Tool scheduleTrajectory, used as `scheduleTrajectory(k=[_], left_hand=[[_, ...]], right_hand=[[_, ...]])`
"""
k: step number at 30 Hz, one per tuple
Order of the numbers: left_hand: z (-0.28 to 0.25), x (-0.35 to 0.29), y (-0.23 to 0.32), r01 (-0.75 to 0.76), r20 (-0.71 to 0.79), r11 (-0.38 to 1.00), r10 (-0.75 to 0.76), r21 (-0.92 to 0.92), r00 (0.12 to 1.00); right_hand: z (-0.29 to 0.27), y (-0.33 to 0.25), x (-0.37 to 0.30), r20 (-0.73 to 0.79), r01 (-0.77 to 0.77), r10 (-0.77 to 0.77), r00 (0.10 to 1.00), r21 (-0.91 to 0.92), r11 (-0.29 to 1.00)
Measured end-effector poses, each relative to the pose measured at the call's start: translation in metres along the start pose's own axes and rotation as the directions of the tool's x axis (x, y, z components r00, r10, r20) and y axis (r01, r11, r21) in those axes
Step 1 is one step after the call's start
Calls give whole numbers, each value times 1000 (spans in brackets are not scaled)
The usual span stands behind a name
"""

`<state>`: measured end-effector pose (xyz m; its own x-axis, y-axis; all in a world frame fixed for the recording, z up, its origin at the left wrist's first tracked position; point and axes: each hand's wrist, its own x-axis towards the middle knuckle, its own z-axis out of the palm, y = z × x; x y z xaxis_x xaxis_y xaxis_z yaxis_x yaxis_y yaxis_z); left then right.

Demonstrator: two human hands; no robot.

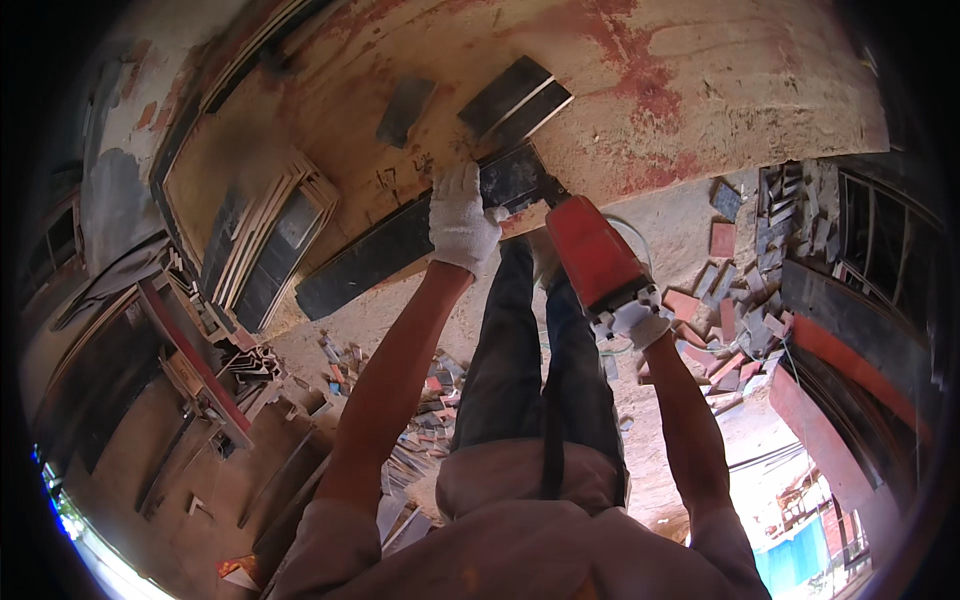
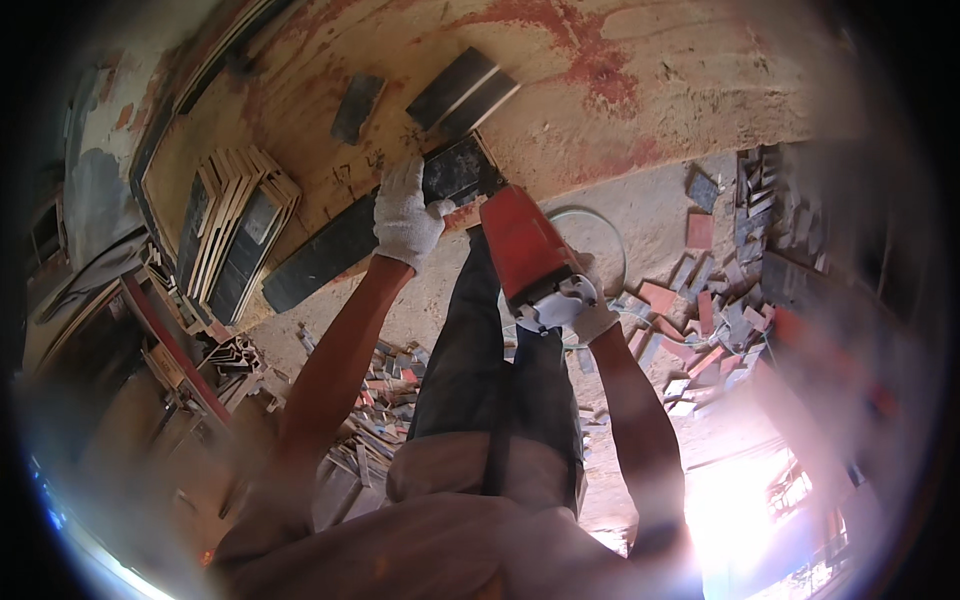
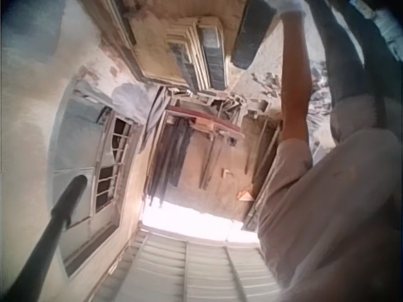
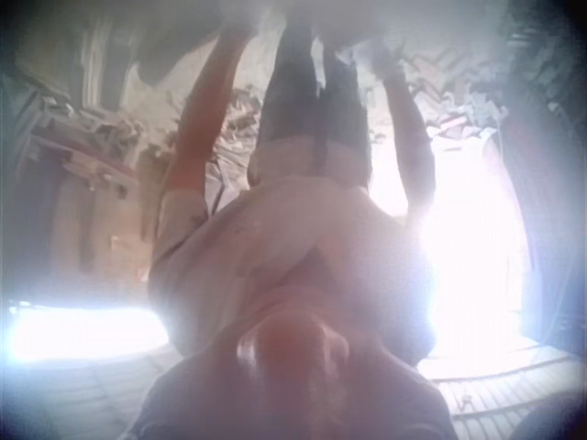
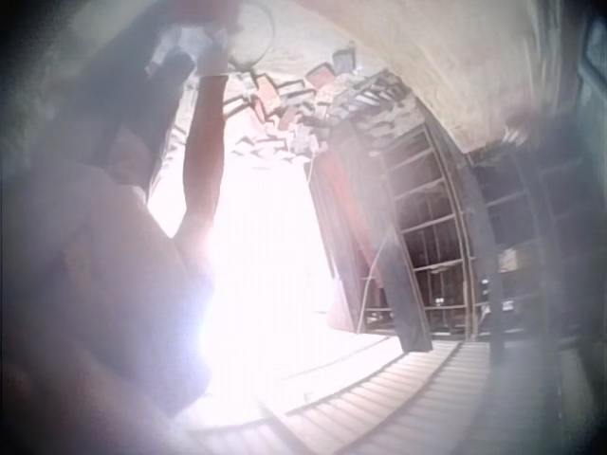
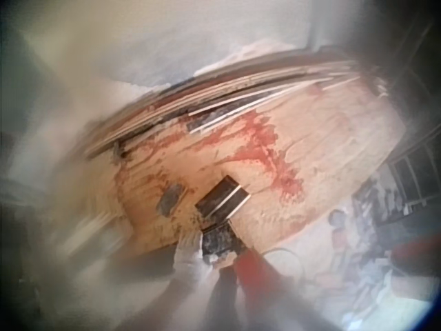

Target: The person gathers small wooden blocks from a pile on the floor and places them on a workbench. They then use a red nail gun to fasten the blocks together into a small rectangular frame.

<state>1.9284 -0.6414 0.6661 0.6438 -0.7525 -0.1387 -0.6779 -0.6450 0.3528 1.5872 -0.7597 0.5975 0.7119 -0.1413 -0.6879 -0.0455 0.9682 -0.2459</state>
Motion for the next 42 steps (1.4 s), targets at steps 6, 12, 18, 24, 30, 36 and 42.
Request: scheduleTrajectory(k=[6, 12, 18, 24, 30, 36, 42], left_hand=[[-4, -5, -11, -39, -30, 997, 37, -67, 999], [-13, -29, -40, -84, -133, 960, 50, -266, 990], [-8, -31, -48, 20, -64, 940, -44, -341, 997], [-9, -30, -50, 23, -46, 929, -43, -370, 998], [-7, -28, -50, -16, -103, 945, -19, -325, 994], [-7, -29, -52, 4, -74, 941, -31, -339, 997], [-4, -28, -51, -45, -125, 952, 7, -302, 992]], right_hand=[[23, -2, -8, 42, -34, 36, 998, -35, 999], [50, 26, 14, 85, -115, 115, 990, -6, 993], [61, 38, 36, 100, -154, 152, 983, 7, 988], [67, 31, 30, 93, -148, 148, 985, -8, 989], [76, 25, 25, 84, -141, 139, 987, 19, 990], [50, 11, -16, 28, -98, 98, 995, 35, 995], [22, -7, -16, -30, -33, 37, 999, 126, 991]])
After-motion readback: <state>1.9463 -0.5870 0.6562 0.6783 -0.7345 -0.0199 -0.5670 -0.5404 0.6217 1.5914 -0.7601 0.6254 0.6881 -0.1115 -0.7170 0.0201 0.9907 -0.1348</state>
